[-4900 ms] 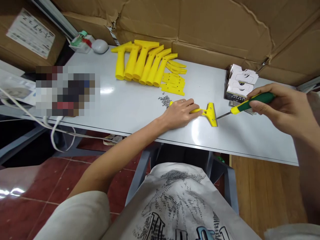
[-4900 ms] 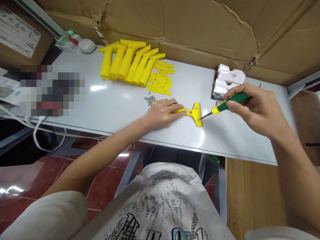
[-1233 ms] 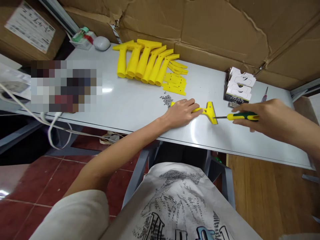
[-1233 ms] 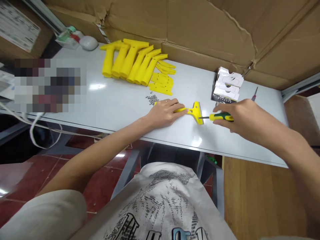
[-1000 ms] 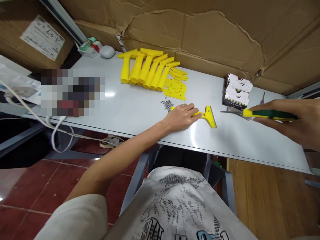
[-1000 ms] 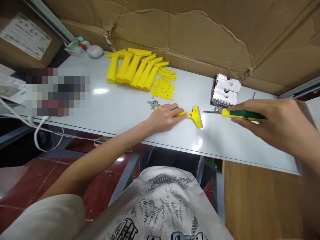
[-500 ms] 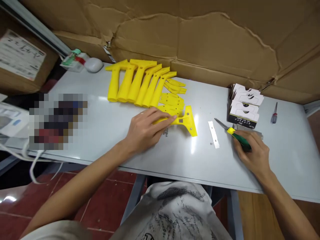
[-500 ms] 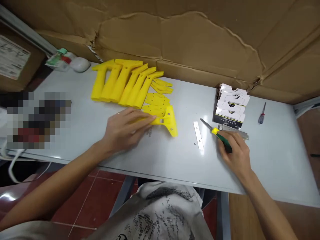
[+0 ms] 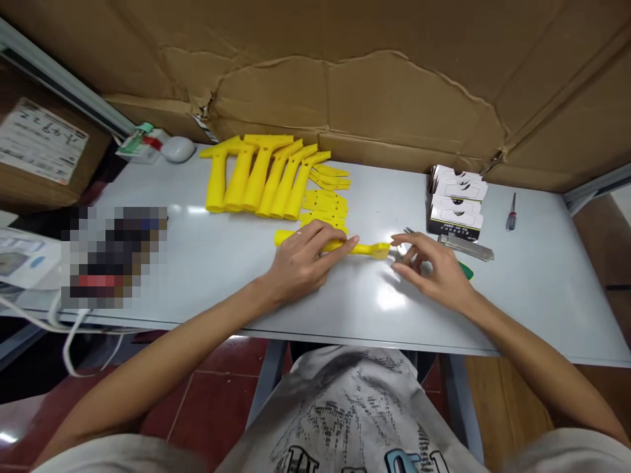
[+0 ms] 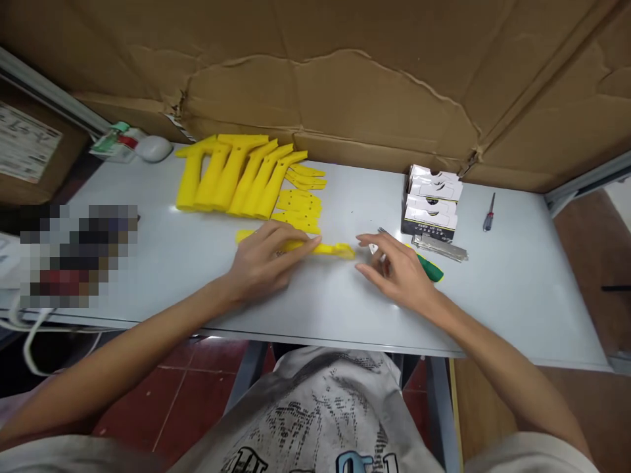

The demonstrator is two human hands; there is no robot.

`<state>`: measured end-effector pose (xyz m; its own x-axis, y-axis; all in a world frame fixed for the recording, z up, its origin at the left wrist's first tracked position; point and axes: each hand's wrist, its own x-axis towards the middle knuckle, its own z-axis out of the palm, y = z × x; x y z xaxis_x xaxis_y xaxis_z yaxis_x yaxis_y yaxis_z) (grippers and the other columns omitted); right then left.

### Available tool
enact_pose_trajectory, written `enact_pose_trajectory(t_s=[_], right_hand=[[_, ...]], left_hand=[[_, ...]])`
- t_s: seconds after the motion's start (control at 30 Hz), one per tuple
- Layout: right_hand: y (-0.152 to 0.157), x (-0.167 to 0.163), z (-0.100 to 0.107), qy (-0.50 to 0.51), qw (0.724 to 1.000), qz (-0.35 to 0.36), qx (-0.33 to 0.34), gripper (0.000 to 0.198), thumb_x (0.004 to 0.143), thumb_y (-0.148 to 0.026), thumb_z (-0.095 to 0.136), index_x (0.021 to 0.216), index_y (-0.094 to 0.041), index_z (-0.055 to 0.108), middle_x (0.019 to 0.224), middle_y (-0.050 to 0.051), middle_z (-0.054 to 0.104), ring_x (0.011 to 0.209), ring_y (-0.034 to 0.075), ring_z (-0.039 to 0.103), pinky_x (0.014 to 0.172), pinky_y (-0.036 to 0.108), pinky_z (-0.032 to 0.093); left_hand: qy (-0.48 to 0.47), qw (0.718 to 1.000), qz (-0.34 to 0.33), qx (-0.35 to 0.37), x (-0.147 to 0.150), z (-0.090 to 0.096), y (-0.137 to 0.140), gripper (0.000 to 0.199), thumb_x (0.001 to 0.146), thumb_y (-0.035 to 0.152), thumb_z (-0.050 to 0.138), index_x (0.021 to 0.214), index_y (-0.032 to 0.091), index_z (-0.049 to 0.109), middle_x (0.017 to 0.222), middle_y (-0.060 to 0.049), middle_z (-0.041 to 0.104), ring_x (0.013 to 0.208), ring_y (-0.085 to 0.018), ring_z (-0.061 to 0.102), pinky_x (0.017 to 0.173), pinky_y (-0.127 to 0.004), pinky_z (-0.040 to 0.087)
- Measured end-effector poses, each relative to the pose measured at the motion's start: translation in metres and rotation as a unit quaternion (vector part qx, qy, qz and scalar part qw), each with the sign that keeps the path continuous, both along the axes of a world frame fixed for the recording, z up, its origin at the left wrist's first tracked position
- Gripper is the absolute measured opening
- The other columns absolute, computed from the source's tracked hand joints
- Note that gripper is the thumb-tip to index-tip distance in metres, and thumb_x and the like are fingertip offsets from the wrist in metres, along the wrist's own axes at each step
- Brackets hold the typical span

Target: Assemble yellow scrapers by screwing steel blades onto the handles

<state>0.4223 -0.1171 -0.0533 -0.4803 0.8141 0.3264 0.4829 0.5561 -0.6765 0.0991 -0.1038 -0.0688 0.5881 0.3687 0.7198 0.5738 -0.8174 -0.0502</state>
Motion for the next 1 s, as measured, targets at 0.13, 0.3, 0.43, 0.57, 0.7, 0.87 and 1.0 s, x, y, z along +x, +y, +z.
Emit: enact_pose_trajectory(t_s=[0.13,0.3,0.43,0.57,0.7,0.87,1.0], right_hand=[[0.014,-0.008,-0.014,-0.008,0.997,0.053,0.063,0.012,0.111,-0.025,0.07,0.12,-0.024,0.077,0.125,0.008,0.082,0.087,0.017,0.079,0.067,0.035,0.069],[0.006,-0.002,-0.025,-0.041,0.984,0.064,0.161,0.02,0.111,-0.019,0.068,0.127,-0.027,0.077,0.136,0.01,0.081,0.115,0.025,0.083,0.093,0.047,0.076],[-0.003,-0.007,-0.022,-0.06,0.975,0.06,0.205,0.026,0.111,-0.015,0.066,0.131,-0.027,0.076,0.137,0.011,0.08,0.104,0.022,0.083,0.083,0.041,0.075],[-0.009,-0.013,-0.017,-0.072,0.961,0.046,0.264,0.027,0.109,-0.011,0.07,0.132,-0.022,0.076,0.125,0.011,0.084,0.094,0.021,0.081,0.07,0.037,0.07],[-0.011,-0.01,-0.016,-0.078,0.95,0.064,0.296,0.036,0.107,-0.007,0.07,0.138,-0.025,0.075,0.125,0.01,0.085,0.103,0.023,0.083,0.069,0.036,0.07],[-0.011,-0.007,-0.018,-0.088,0.954,0.055,0.281,0.027,0.111,-0.024,0.076,0.138,-0.022,0.076,0.138,0.016,0.083,0.101,0.021,0.085,0.071,0.034,0.073],[-0.011,-0.007,-0.02,-0.064,0.962,0.062,0.257,0.039,0.107,-0.015,0.078,0.145,-0.022,0.077,0.14,0.016,0.082,0.103,0.022,0.086,0.072,0.034,0.073]], left_hand=[[0.006,0.997,-0.038,0.06,0.008,-0.007,0.009,0.037,0.105,0.001,0.063,0.132,0.022,0.076,0.109,-0.01,0.081,0.102,-0.026,0.072,0.087,-0.041,0.061],[0.033,0.995,-0.039,0.083,0.014,-0.007,0.006,0.021,0.106,0.005,0.07,0.115,0.022,0.081,0.114,-0.01,0.084,0.108,-0.026,0.076,0.088,-0.04,0.058],[0.028,0.995,-0.012,0.099,0.016,-0.006,0.002,0.021,0.108,0.006,0.069,0.116,0.022,0.079,0.107,-0.007,0.086,0.1,-0.025,0.077,0.083,-0.04,0.057],[0.014,0.996,0.001,0.089,0.016,-0.008,-0.001,0.026,0.104,0.005,0.071,0.121,0.024,0.077,0.105,-0.006,0.086,0.098,-0.025,0.078,0.083,-0.04,0.058],[0.017,0.995,0.003,0.095,0.016,-0.004,-0.004,0.027,0.103,0.003,0.073,0.118,0.025,0.077,0.104,-0.004,0.086,0.095,-0.023,0.078,0.081,-0.038,0.059],[0.024,0.995,0.004,0.096,0.016,0.001,-0.006,0.024,0.104,0.003,0.073,0.116,0.024,0.078,0.104,-0.005,0.087,0.095,-0.023,0.077,0.079,-0.037,0.058],[0.032,0.995,0.01,0.098,0.016,-0.001,-0.006,0.02,0.106,0.007,0.074,0.119,0.021,0.08,0.109,-0.007,0.088,0.099,-0.024,0.078,0.083,-0.039,0.058]])
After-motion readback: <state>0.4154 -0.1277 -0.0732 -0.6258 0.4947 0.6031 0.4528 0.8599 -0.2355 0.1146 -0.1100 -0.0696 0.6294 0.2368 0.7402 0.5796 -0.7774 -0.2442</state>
